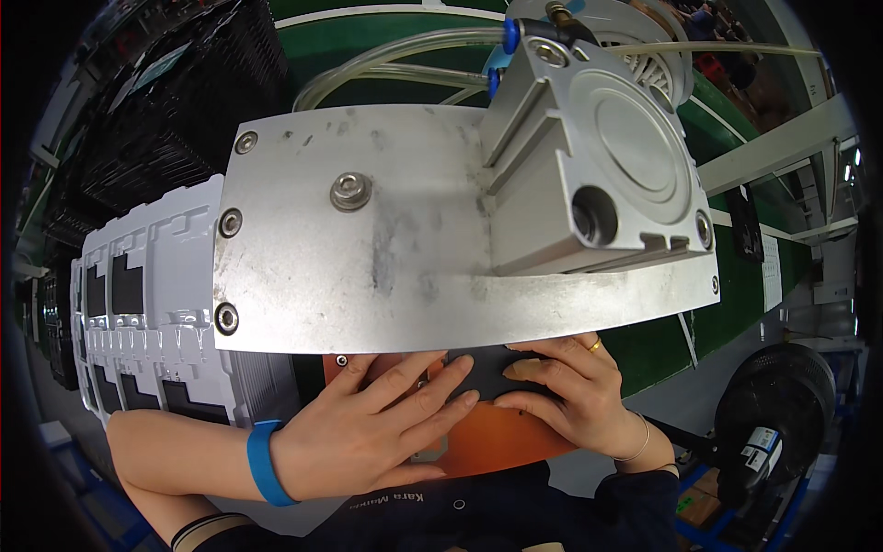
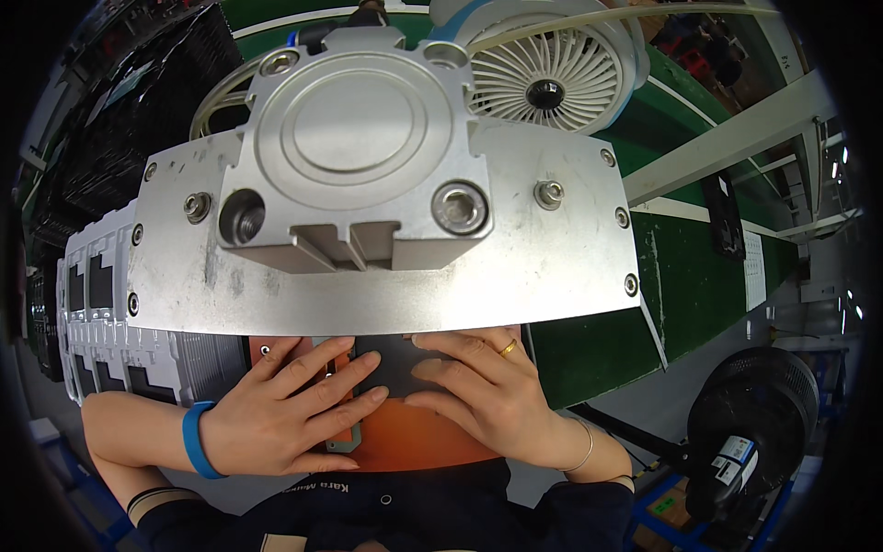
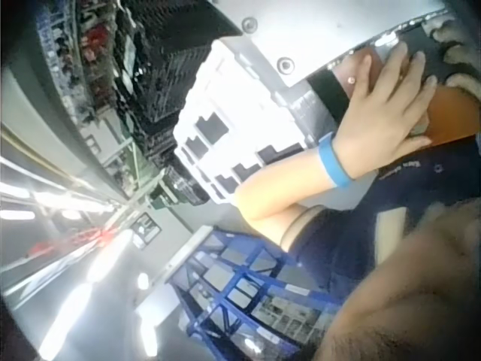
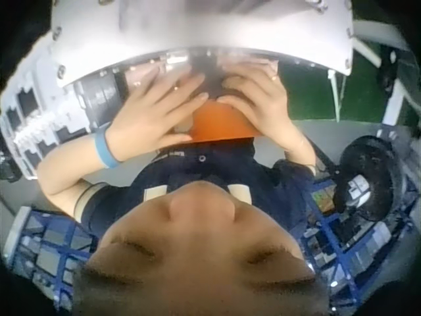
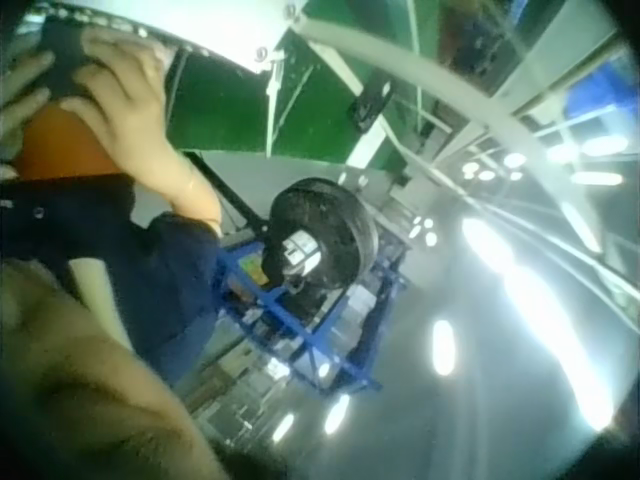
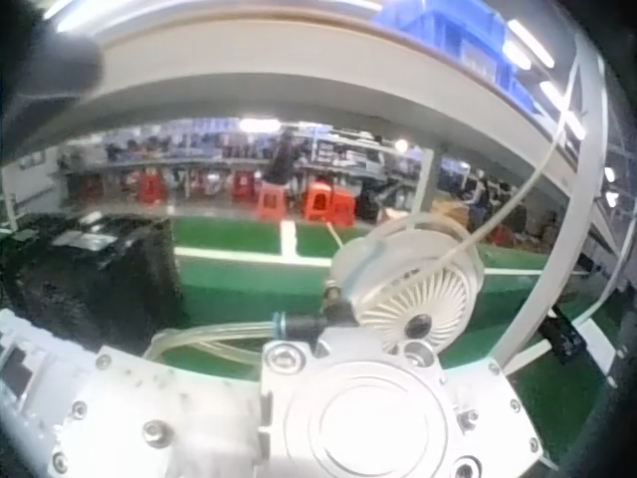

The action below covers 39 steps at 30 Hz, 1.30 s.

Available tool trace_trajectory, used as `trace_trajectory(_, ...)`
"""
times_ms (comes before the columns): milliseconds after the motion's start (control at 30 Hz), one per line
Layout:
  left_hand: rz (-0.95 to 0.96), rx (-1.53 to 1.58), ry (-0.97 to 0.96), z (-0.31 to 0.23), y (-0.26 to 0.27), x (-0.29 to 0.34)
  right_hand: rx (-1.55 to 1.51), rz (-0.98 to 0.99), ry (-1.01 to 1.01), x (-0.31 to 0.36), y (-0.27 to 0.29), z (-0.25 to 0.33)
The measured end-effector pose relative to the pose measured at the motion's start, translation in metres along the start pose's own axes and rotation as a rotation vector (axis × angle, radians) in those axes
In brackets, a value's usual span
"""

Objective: The person repeatedly picks up small black rectangular components from a white tray, places them into a press machine, and operates the press. After pressing, the person removes the component and places it back into the tray. This cycle is repeated multiple times throughout the video.

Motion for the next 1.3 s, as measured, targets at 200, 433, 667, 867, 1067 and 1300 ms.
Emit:
trace_trajectory(200,0.006,-0.006,0.004,-0.0007,-0.0009,0.0002,-0.007,-0.004,-0.002,0.0011,-0.0001,-0.0005)
trace_trajectory(433,0.006,-0.014,0.005,-0.0006,-0.0014,0.0003,-0.013,-0.007,0.007,0.0006,-0.0003,-0.0004)
trace_trajectory(667,0.009,-0.035,0.002,-0.0006,-0.0012,-0.0004,-0.017,0.002,-0.008,0.0015,-0.0002,-0.0014)
trace_trajectory(867,0.01,-0.048,-0.006,-0.0009,-0.0011,0.0007,-0.009,-0.022,0.004,0.0004,0.0003,-0.0004)
trace_trajectory(1067,0.0,-0.054,-0.014,-0.0019,-0.0035,0.0013,-0.006,0.001,-0.005,0.0013,-0.0002,-0.0002)
trace_trajectory(1300,-0.011,-0.019,-0.003,-0.0017,-0.0028,0.0005,-0.018,-0.008,-0.004,0.0003,-0.0007,-0.0004)
Point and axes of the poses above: each hand's wrist, its own x-axis away from the middle knuckle, its own y-axis out of the back of the hand, z = x × y, the point moved 5 cm from there along -x, towards the middle knuckle, and after that the axes turned 4 degrees about z, right-handed, at the moved point
